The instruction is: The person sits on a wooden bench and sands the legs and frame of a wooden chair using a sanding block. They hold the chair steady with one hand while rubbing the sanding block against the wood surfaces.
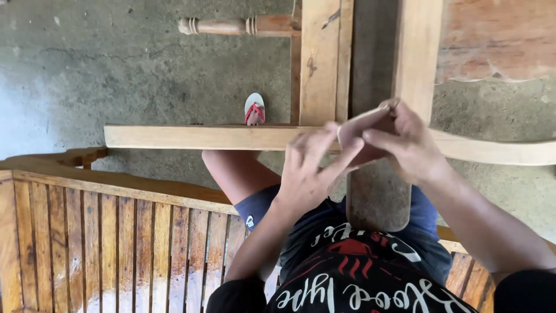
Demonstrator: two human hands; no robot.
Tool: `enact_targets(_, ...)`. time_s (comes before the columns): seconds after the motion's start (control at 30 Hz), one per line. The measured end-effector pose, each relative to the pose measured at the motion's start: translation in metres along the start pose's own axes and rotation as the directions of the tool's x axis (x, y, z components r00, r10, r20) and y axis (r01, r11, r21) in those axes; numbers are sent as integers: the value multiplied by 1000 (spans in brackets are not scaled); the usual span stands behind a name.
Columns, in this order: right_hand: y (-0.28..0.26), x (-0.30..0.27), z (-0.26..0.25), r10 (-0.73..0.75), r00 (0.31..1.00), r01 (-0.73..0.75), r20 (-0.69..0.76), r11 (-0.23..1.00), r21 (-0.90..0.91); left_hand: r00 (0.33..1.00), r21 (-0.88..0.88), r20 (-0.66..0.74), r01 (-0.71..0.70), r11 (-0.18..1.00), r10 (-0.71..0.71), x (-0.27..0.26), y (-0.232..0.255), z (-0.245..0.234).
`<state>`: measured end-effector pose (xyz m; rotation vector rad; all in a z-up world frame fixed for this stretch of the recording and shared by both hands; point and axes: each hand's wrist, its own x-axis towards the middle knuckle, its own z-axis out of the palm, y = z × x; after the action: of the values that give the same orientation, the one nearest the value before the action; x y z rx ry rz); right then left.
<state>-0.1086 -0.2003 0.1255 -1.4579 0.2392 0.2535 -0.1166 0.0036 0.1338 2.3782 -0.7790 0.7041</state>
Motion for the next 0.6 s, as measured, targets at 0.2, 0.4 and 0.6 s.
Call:
enact_targets(0.2,-31,4,-27,-137,959,114,247,988,105,865,-756,168,421,501,-474,-58,-1,71)
enact_targets(0.4,-80,-1,16,187,907,-52,377,939,-339,695,-807,273,542,235,-665,-30,32,56)
enact_targets(0.6,-103,28,36,254,946,-55,202,739,-671,686,-778,191,542,317,-702,-2,40,38)
